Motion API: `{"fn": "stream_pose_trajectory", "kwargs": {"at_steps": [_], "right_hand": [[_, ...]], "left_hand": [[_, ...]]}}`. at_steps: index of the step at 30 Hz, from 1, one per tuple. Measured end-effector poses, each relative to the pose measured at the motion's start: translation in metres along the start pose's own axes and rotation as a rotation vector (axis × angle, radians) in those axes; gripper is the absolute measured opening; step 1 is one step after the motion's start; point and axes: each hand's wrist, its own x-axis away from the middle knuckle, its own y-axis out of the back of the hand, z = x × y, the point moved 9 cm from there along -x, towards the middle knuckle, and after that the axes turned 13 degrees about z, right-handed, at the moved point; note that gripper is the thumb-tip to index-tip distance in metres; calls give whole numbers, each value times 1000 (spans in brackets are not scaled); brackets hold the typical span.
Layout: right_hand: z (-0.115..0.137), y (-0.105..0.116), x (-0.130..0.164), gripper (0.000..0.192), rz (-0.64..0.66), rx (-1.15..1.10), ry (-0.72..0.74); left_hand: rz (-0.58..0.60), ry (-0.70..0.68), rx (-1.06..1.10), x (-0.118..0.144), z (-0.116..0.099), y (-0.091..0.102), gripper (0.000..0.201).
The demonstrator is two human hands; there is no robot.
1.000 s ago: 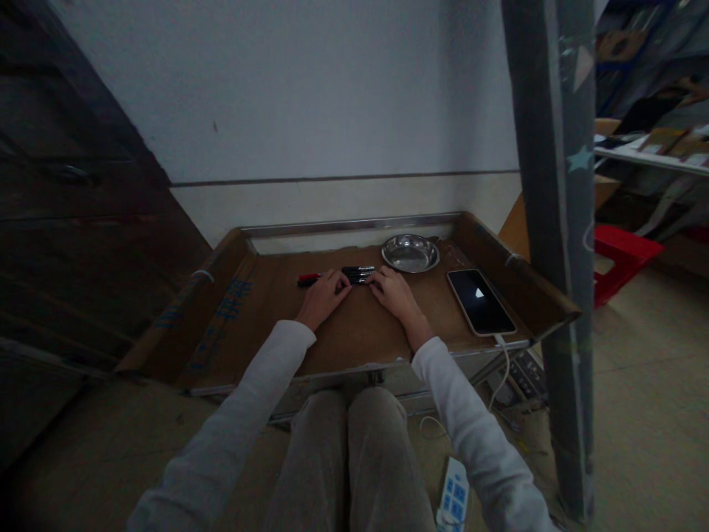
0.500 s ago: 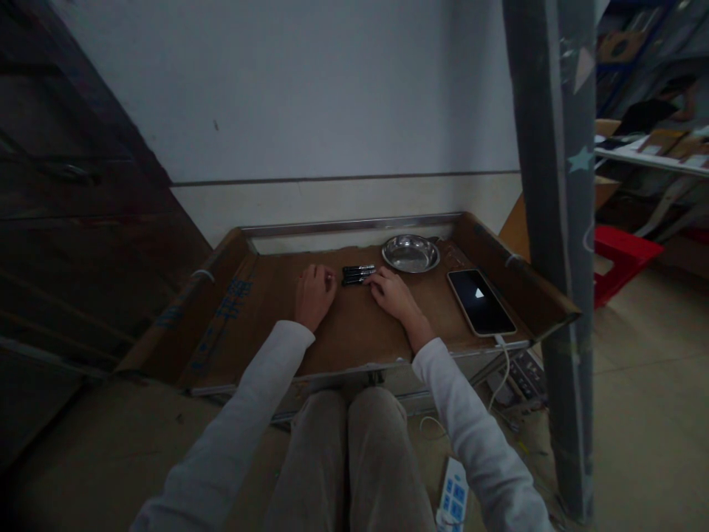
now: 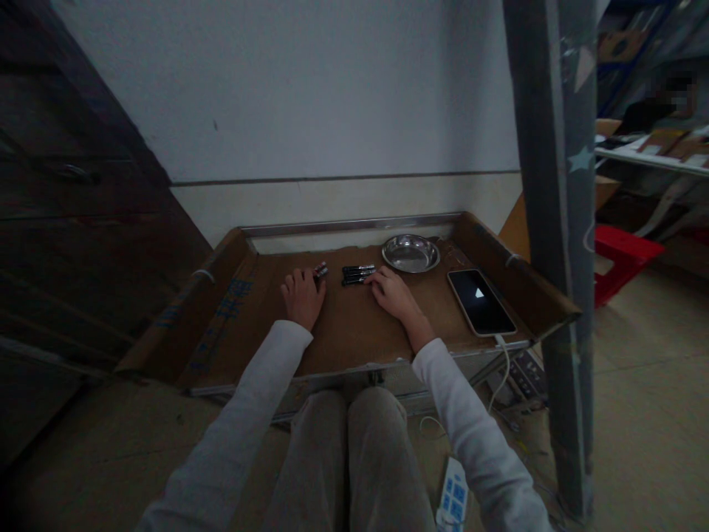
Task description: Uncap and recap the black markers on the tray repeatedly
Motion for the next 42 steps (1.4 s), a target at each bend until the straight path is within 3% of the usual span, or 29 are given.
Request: {"fn": "stream_pose_trajectory", "kwargs": {"at_steps": [10, 14, 18, 23, 27, 32, 36, 42], "right_hand": [[-1, 2, 1, 26, -9, -37, -19], [3, 11, 2, 33, -77, -58, -17], [11, 14, 3, 45, -84, -76, 26], [11, 5, 1, 18, -9, -56, 40], [7, -4, -1, 15, 44, -66, 39], [5, -8, -2, 17, 59, -56, 48], [3, -9, -2, 17, 58, -90, 51], [0, -11, -2, 14, 61, -125, 44]], "left_hand": [[98, 37, 47, -9, 9, -9, 17], [66, -189, 231, -8, -8, -4, 18], [170, -469, 325, 2, -40, -2, 24], [238, -648, 430, 9, -57, -2, 27], [163, -608, 535, 4, -52, 0, 35], [164, -552, 623, 1, -47, -4, 40], [154, -541, 657, 1, -45, -3, 36], [42, -574, 617, 5, -45, 16, 23]]}}
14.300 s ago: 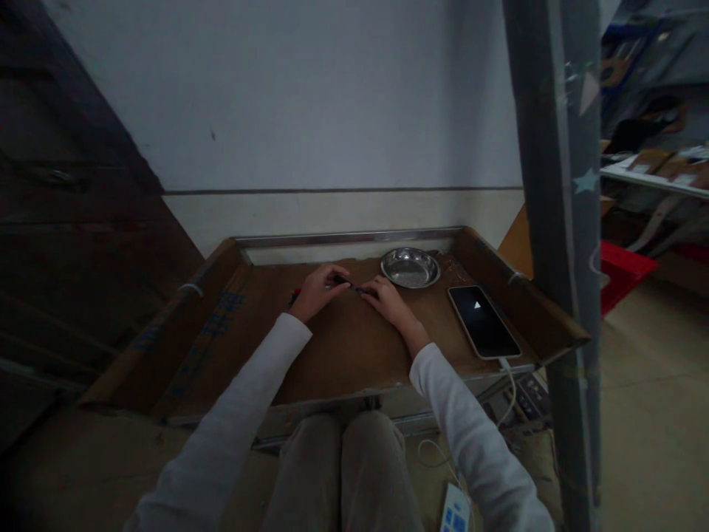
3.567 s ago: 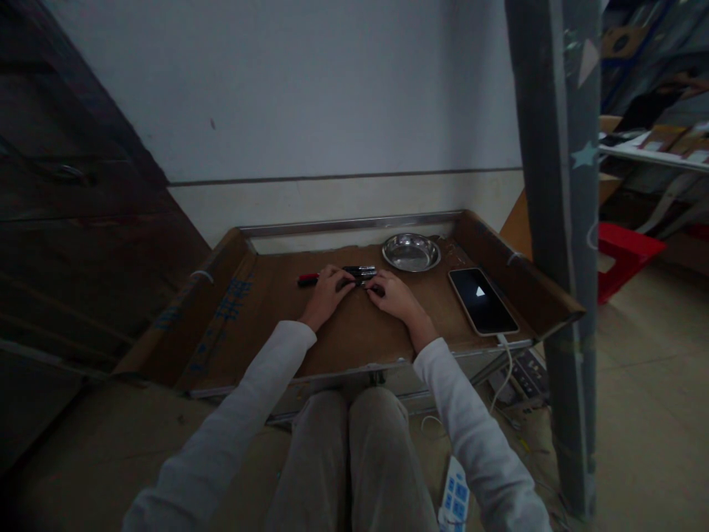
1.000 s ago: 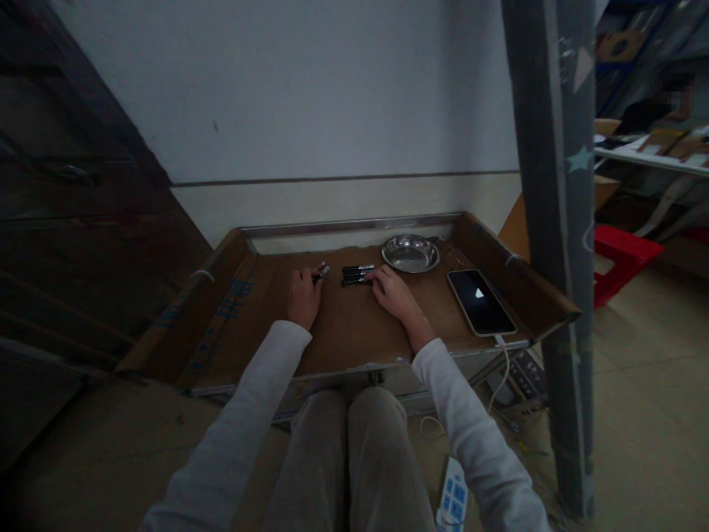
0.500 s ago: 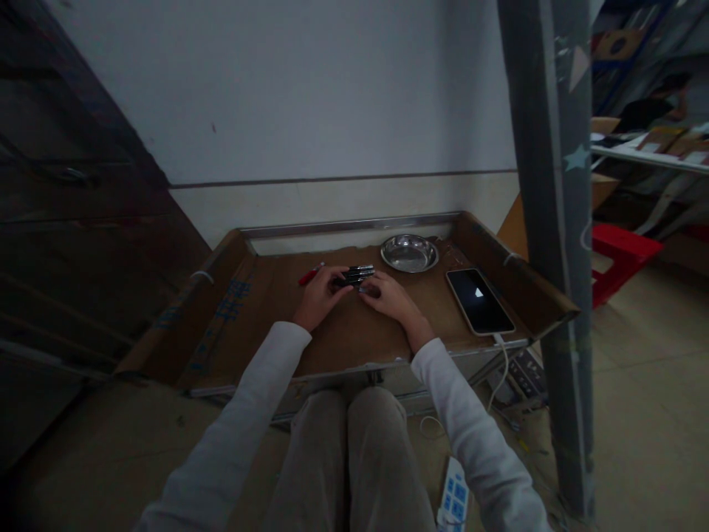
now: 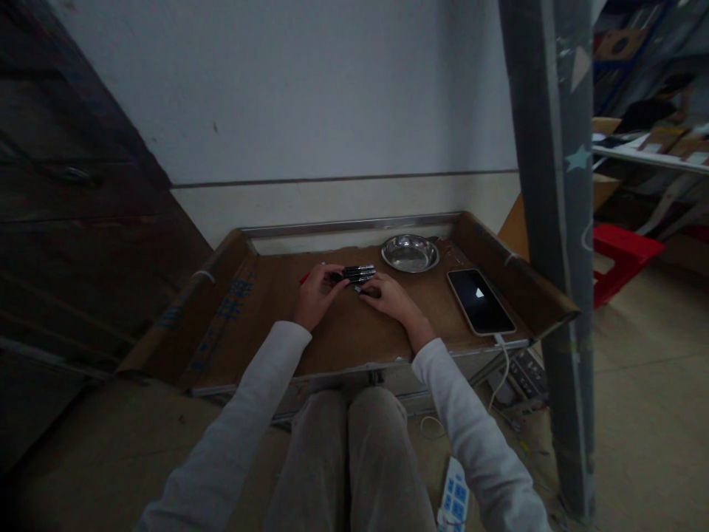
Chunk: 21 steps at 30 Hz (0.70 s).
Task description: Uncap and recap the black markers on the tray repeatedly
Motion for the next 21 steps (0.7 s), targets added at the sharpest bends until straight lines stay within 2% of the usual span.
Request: {"fn": "stream_pose_trajectory", "kwargs": {"at_steps": [5, 15, 21], "right_hand": [[-1, -1, 0, 17, 13, -10, -5], [0, 0, 1, 18, 4, -22, -24], [5, 2, 1, 18, 10, -32, -19]], "left_hand": [[16, 6, -35, 0, -8, 3, 18], [8, -15, -9, 1, -10, 3, 20], [-85, -81, -32, 2, -14, 11, 19]]}}
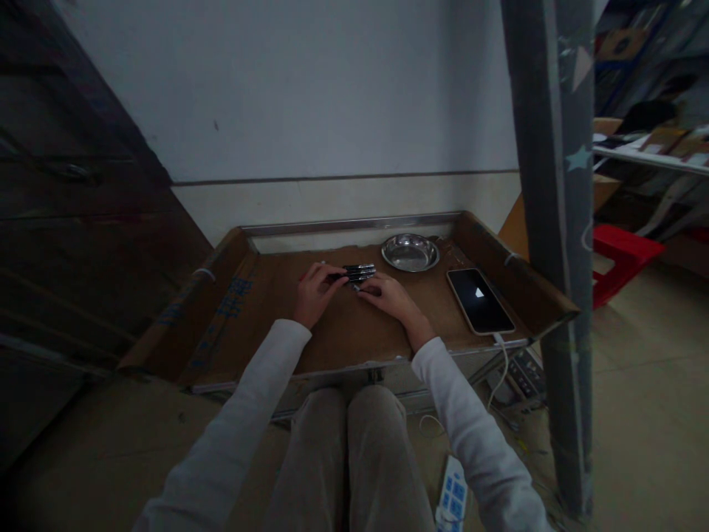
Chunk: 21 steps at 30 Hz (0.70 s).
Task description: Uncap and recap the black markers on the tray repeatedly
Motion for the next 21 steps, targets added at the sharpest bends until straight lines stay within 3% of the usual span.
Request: {"fn": "stream_pose_trajectory", "kwargs": {"at_steps": [21], "right_hand": [[5, 8, 2, 21, -66, 7, 48]], "left_hand": [[-245, 85, -34, 9, 5, 28, 17]]}}
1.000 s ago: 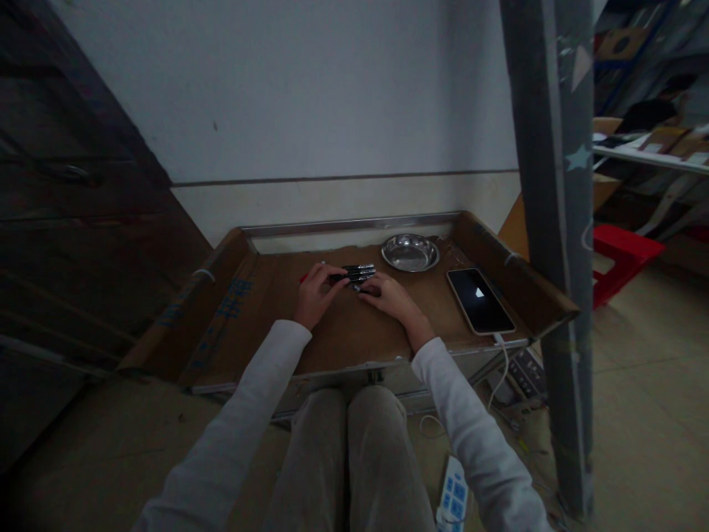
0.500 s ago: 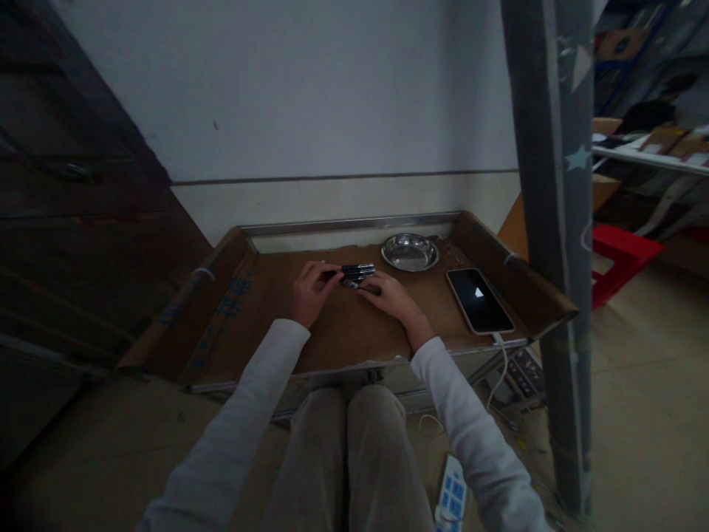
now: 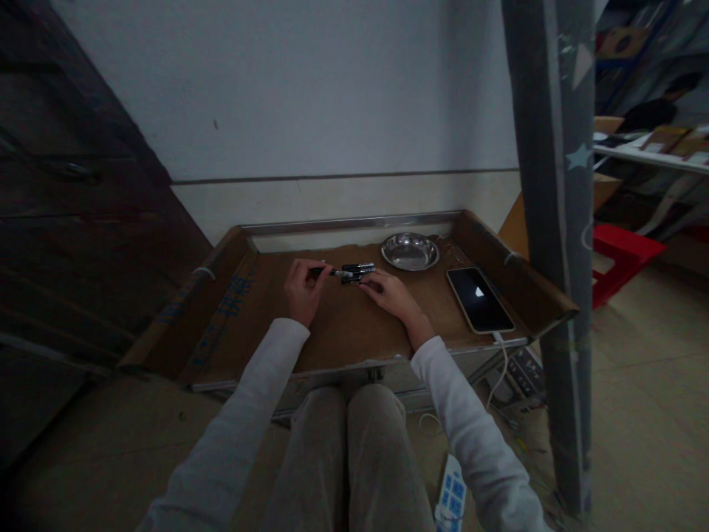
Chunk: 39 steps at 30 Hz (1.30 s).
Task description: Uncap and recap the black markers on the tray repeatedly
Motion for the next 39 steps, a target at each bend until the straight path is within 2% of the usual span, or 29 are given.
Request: {"fn": "stream_pose_trajectory", "kwargs": {"at_steps": [3, 7, 10, 15, 18, 29, 35, 39], "right_hand": [[0, 2, 1, 22, -19, -3, -4], [0, 2, 0, 23, -7, 3, -19], [-1, 4, 1, 25, -24, 12, -35], [-8, 14, 5, 28, -150, 29, -102], [-11, 15, 6, 28, -159, 40, -122], [-7, 6, 3, 19, -33, 73, -114], [-13, -1, 4, 14, 14, 73, -105], [-17, -4, 4, 14, 25, 68, -103]], "left_hand": [[-28, 37, -38, 0, 3, 3, 18], [24, 49, -34, -1, 9, -5, 18], [116, 60, -18, -1, 17, -21, 18], [322, 69, 29, 0, 26, -54, 18], [383, 69, 22, 1, 28, -65, 19], [504, -20, -276, 2, 19, -81, 22], [480, -41, -281, 5, 11, -75, 17], [565, -78, -207, 12, 10, -83, 17]]}}
